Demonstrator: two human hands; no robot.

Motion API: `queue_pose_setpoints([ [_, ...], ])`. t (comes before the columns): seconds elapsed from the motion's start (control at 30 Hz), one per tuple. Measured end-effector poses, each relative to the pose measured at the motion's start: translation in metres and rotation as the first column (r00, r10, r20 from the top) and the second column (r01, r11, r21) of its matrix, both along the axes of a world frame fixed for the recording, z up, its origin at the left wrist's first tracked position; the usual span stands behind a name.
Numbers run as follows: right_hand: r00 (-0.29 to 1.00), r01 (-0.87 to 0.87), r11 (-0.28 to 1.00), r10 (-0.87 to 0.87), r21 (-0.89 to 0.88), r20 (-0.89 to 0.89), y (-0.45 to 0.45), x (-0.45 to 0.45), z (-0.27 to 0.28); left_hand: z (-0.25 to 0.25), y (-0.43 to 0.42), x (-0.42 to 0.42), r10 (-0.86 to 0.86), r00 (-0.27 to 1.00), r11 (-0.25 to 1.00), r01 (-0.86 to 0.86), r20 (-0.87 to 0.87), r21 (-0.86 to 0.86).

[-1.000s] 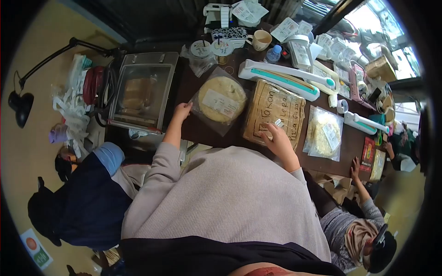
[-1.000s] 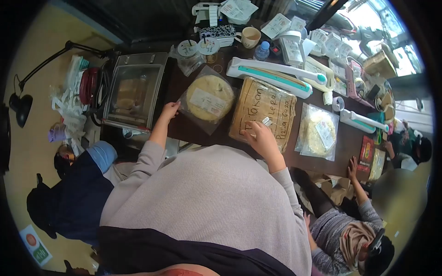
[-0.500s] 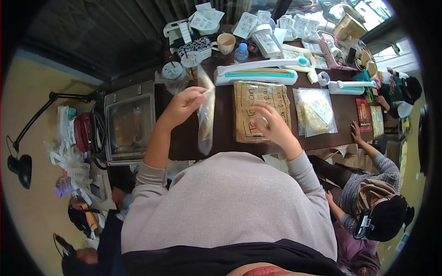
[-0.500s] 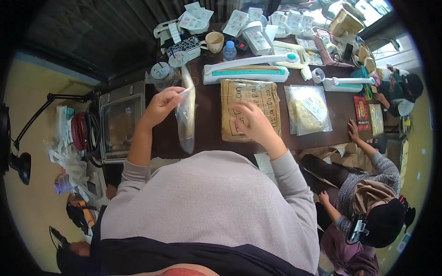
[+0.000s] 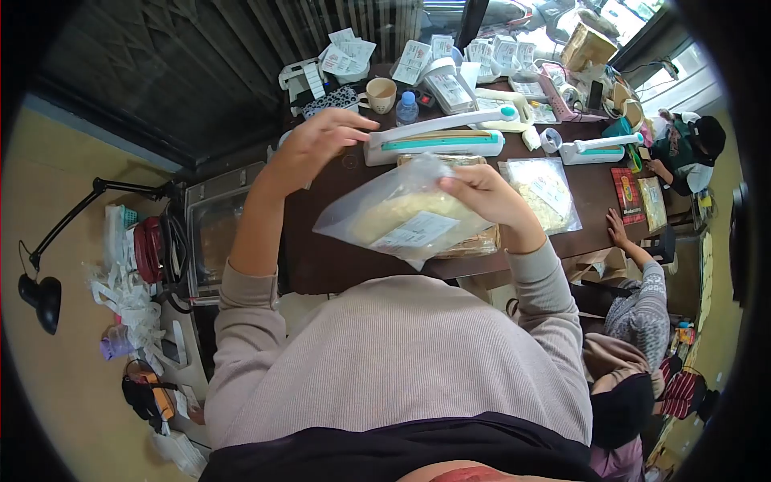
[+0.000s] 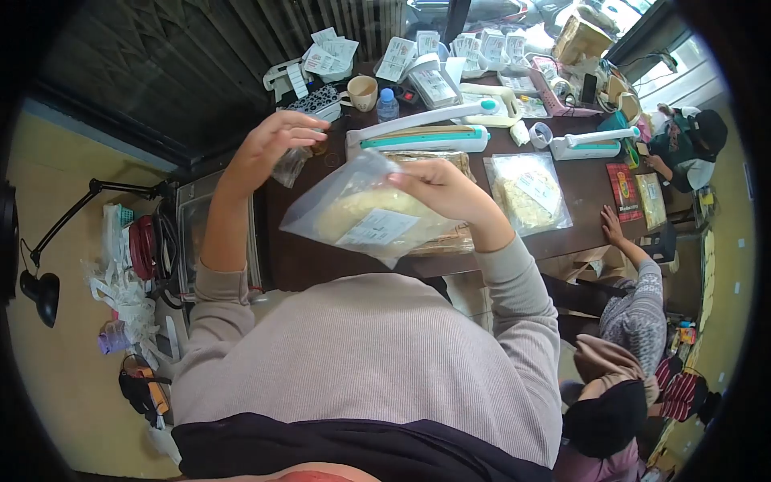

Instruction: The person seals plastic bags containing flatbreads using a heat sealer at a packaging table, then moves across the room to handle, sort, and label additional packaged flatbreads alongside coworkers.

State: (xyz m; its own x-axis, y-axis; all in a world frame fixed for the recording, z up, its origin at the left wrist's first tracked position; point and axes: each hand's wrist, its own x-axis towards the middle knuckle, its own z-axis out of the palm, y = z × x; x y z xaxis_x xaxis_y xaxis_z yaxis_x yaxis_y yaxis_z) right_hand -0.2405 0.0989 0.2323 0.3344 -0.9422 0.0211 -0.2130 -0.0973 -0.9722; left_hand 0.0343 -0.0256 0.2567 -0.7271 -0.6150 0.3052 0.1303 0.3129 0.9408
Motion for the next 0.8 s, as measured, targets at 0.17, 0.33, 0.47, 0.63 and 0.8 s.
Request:
queue_pose_setpoints([
  [0.17,0.810,0.193,0.950,-0.295,0.245,0.506,0.023,-0.032,-0.025,-0.088,0.017,0.017,0.115,0.986,0.902,-0.053,-0.121,0.429],
  [0.33,0.515,0.292,0.868,-0.496,0.401,0.699,0.022,-0.053,-0.079,-0.157,0.066,-0.044,0.366,0.920,0.759,-0.209,-0.139,0.617],
  [0.47,0.397,0.320,0.813,-0.581,0.486,0.710,0.023,-0.061,-0.115,-0.138,0.068,-0.085,0.567,0.823,0.798,-0.561,0.040,0.219],
  [0.63,0.356,0.218,0.814,-0.579,0.538,0.733,0.026,-0.083,-0.174,-0.075,0.075,-0.116,0.504,0.863,0.727,-0.394,0.047,-0.562],
  [0.8,0.194,-0.052,0.809,-0.567,0.585,0.801,0.033,-0.103,-0.178,-0.049,0.068,-0.145,0.418,0.902,0.709,-0.253,0.103,-0.658],
])
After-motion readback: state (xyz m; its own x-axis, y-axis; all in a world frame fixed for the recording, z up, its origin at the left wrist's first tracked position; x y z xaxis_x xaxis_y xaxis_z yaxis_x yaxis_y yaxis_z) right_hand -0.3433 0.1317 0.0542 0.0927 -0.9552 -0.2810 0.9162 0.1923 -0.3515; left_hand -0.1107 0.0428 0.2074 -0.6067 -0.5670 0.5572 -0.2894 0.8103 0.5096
